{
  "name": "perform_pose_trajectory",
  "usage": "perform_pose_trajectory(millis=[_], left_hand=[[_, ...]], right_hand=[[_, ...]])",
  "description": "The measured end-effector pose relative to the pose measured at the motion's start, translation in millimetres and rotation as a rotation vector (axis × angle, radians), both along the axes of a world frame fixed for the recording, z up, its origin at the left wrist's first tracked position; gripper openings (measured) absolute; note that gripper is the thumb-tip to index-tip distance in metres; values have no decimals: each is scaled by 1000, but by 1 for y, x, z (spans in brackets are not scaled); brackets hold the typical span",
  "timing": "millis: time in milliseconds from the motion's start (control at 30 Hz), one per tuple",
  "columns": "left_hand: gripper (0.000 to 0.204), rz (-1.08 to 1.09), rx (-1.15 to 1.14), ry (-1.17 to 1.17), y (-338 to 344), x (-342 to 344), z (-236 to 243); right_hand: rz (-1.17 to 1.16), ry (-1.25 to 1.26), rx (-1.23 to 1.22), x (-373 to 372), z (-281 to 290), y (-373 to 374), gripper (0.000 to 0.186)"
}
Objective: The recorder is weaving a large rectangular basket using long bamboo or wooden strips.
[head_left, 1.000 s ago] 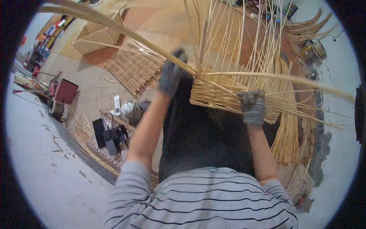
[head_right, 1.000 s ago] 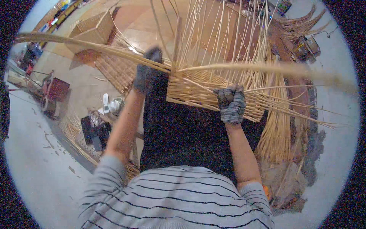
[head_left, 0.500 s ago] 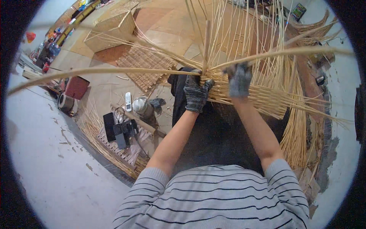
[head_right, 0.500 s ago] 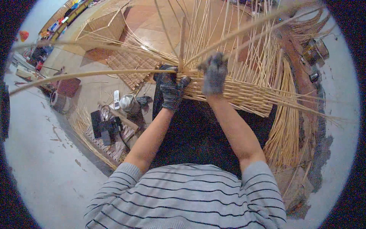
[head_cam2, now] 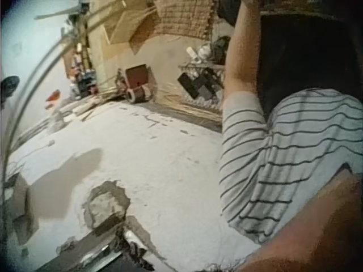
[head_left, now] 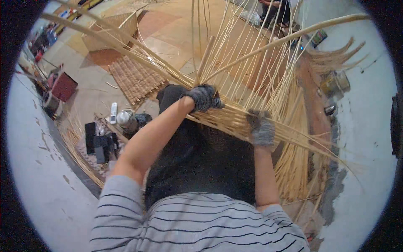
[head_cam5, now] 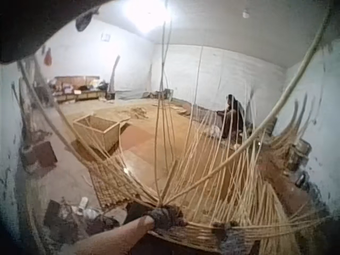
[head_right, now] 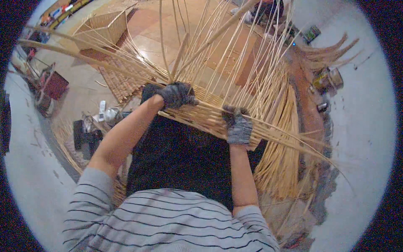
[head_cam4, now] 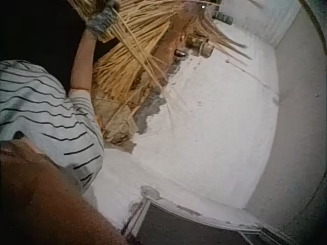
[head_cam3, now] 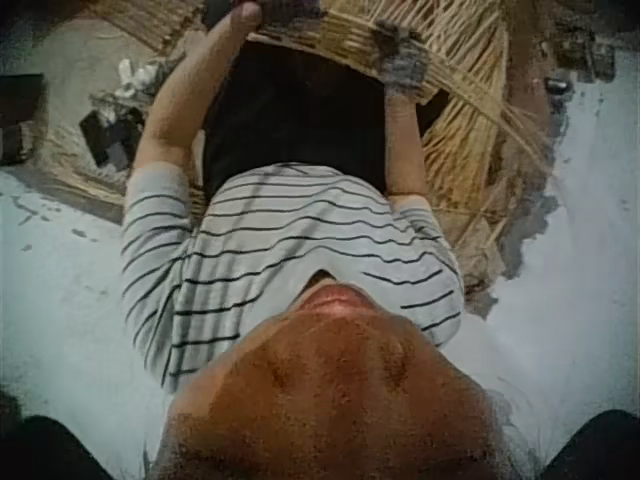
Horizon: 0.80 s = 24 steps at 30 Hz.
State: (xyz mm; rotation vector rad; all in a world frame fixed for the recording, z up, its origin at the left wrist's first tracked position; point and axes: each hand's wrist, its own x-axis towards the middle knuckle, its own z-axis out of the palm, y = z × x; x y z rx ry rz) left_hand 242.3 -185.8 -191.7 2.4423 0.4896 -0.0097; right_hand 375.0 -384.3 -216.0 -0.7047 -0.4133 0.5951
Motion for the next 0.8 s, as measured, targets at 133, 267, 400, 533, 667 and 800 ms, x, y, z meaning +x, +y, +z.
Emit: perform_pose_trajectory(millis=[133, 267, 400, 533, 667, 800], left_hand=[[34, 324, 13, -235, -25, -15, -7], [42, 465, -68, -118, -37, 2, 5], [43, 473, 82, -219, -31, 4, -10], [23, 253, -634, -125, -29, -26, 37], [39, 573, 251, -916, -83, -10, 22], [39, 366, 591, -964, -101, -19, 40]], right_hand=[[70, -776, -806, 18, 77, 30, 26], [-508, -1735, -933, 72, 74, 130, 48], [-90, -1038, -941, 96, 54, 144, 45], [-299, -403, -87, 18, 33, 11, 9], [-325, -331, -64, 12, 22, -11, 11], [-222, -238, 4, 28, 19, -1, 13]])
